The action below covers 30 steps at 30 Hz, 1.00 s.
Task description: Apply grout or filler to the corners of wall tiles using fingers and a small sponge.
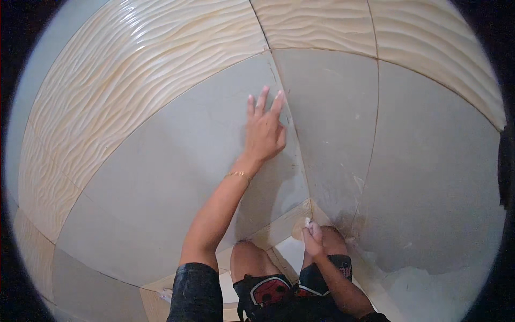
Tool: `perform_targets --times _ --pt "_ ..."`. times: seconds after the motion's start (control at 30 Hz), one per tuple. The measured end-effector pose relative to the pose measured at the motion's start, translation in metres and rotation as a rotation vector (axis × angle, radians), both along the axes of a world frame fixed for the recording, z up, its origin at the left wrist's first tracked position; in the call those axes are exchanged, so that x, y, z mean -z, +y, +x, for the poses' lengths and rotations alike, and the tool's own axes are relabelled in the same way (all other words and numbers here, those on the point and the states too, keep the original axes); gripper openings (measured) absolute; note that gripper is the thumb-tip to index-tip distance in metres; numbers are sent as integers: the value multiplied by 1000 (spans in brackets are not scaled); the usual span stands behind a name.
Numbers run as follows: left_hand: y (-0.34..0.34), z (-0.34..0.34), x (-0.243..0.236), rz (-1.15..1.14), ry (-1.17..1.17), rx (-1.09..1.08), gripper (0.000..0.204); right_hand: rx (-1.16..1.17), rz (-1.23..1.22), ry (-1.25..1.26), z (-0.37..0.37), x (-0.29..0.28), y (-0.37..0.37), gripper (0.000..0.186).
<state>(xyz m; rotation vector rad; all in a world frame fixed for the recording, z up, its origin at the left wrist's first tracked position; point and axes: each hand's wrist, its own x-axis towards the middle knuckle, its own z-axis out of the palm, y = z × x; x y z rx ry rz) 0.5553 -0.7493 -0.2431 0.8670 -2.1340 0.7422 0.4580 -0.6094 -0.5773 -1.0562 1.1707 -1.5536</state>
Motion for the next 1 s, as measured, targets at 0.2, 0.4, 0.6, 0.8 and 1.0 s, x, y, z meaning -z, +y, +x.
perform_targets --times 0.2,0.4,0.6,0.8,1.0 --pt "64 50 17 -170 200 131 73 -122 22 -55 -24 -121 -19 16" --pt "104 49 16 -16 331 308 73 -320 -146 -280 -52 -239 -12 12" --pt "122 47 16 351 511 637 70 -372 -161 -250 -48 -271 4 12" --pt "133 47 19 489 327 543 70 -328 -252 -187 -36 -274 12 12" --pt "135 47 25 330 188 524 68 -315 -252 -222 -32 -265 7 12"
